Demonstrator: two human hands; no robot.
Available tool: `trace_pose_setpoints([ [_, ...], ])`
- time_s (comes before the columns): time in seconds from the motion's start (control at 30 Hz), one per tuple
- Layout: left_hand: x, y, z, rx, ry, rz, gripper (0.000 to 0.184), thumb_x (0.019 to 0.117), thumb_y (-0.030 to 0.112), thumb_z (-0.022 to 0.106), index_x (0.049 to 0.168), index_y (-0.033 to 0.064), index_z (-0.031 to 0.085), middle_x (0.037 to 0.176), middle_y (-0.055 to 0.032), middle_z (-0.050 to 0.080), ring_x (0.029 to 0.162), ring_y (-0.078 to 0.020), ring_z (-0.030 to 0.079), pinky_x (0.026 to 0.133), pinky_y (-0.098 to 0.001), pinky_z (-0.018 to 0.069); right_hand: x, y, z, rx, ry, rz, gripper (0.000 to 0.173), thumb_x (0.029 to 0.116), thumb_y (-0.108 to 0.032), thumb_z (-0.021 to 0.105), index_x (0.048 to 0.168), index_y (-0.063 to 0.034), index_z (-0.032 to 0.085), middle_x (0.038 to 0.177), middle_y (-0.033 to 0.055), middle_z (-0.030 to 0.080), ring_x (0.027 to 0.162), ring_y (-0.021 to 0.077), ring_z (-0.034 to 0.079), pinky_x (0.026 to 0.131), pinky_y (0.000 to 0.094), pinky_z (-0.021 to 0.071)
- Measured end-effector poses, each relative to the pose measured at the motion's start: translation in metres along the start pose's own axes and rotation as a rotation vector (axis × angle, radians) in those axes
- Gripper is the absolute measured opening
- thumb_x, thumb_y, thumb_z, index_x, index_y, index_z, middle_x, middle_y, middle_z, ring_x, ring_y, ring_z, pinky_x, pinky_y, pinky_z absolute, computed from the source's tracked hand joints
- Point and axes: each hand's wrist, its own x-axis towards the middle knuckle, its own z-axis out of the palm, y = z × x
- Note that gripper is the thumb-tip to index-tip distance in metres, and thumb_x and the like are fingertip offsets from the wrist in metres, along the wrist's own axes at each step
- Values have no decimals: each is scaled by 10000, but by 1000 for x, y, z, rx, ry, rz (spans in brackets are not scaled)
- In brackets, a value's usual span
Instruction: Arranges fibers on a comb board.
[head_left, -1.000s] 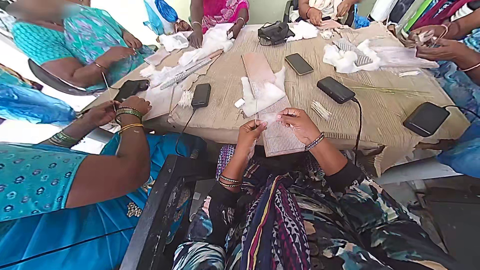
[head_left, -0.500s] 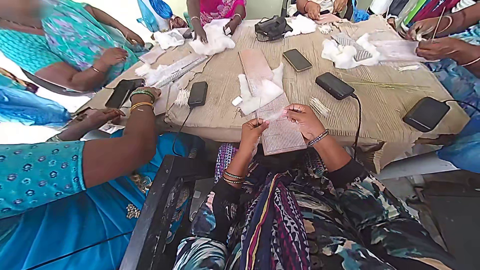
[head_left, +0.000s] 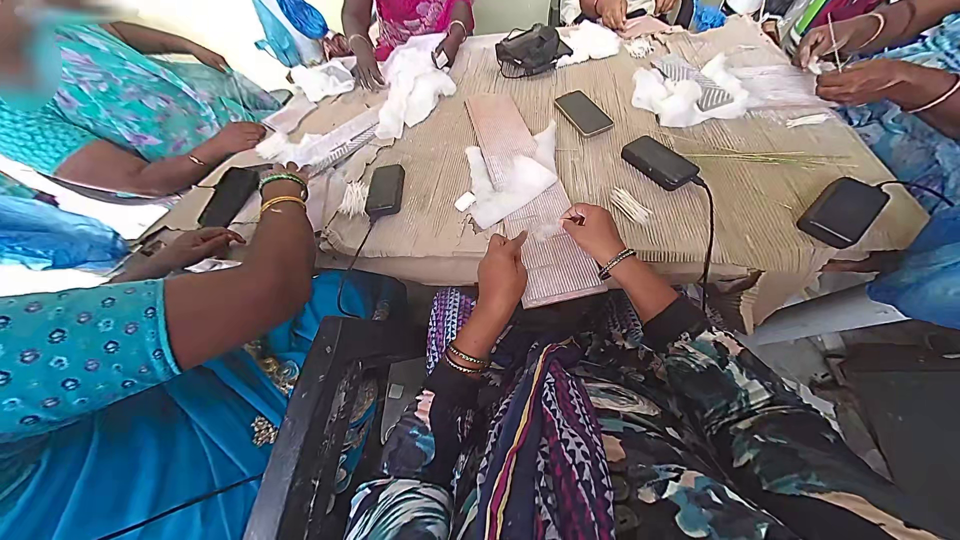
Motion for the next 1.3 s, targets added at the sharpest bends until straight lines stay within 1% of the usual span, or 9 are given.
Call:
trace_pose_setpoints([
  [0.27,22,17,12,355,-191,-23,437,998,12,524,1380,163,672,1301,-218,591,1003,-376,682,830,-538,576,4,-2,-3,-105,39,-35,182,991,-60,599,1102,-1,731,1008,213,710,920,378,680,820,586,513],
  [0.37,21,20,12,430,-223,-10,463,1004,21,509,1425,167,633,1320,-223,579,994,-380,680,805,-547,574,9,-1,4,-329,33,-306,301,1007,-111,542,1229,18,699,1260,212,685,1172,396,650,982,628,438],
  [0.5,19,22,11,449,-242,-9,324,1019,64,532,1300,67,693,1298,-252,584,1019,-410,677,818,-564,572,6,-10,13,-538,-333,-462,471,1120,-272,350,1462,-4,532,1640,146,376,1533,336,329,1235,613,198],
  [0.63,17,17,6,387,-257,-15,384,1028,80,530,1397,77,636,1292,-242,590,1061,-396,669,875,-554,567,-3,-7,5,-612,-502,-377,653,1101,-440,371,1602,-26,314,1705,117,232,1577,310,214,1247,606,129],
  [0.8,-1,6,-1,229,-222,60,304,1021,63,546,1273,43,714,1180,-239,654,1023,-394,679,891,-561,551,-43,0,-24,-722,-566,-387,734,1069,-542,377,1606,-46,316,1698,123,254,1575,290,229,1251,611,92],
  [0.9,-13,4,-4,170,-194,77,249,1011,52,565,1176,29,751,1108,-216,679,1013,-364,686,910,-533,550,-53,-7,-44,-679,-571,-426,613,1093,-465,362,1499,-30,509,1614,127,428,1534,287,336,1246,638,66],
  [1.0,-19,1,1,150,-160,103,240,1016,57,561,1150,13,755,1087,-213,686,1016,-357,688,919,-517,550,-46,3,-38,-496,-252,-598,499,1072,-346,392,1209,-14,739,1358,136,679,1392,365,535,1199,713,176],
  [1.17,-22,3,-9,142,-170,78,294,1018,50,500,1187,6,736,1250,-247,670,1139,-383,675,981,-536,540,-24,-16,-2,-594,-427,-442,695,1070,-522,363,1545,-19,432,1672,179,294,1565,383,224,1220,688,114],
  [1.3,-22,6,-17,118,-264,74,301,997,14,525,1225,-5,720,1244,-259,653,1158,-392,652,995,-531,524,-35,2,10,-599,-321,-481,797,1017,-577,391,1519,40,446,1617,244,368,1508,440,337,1181,713,203],
])
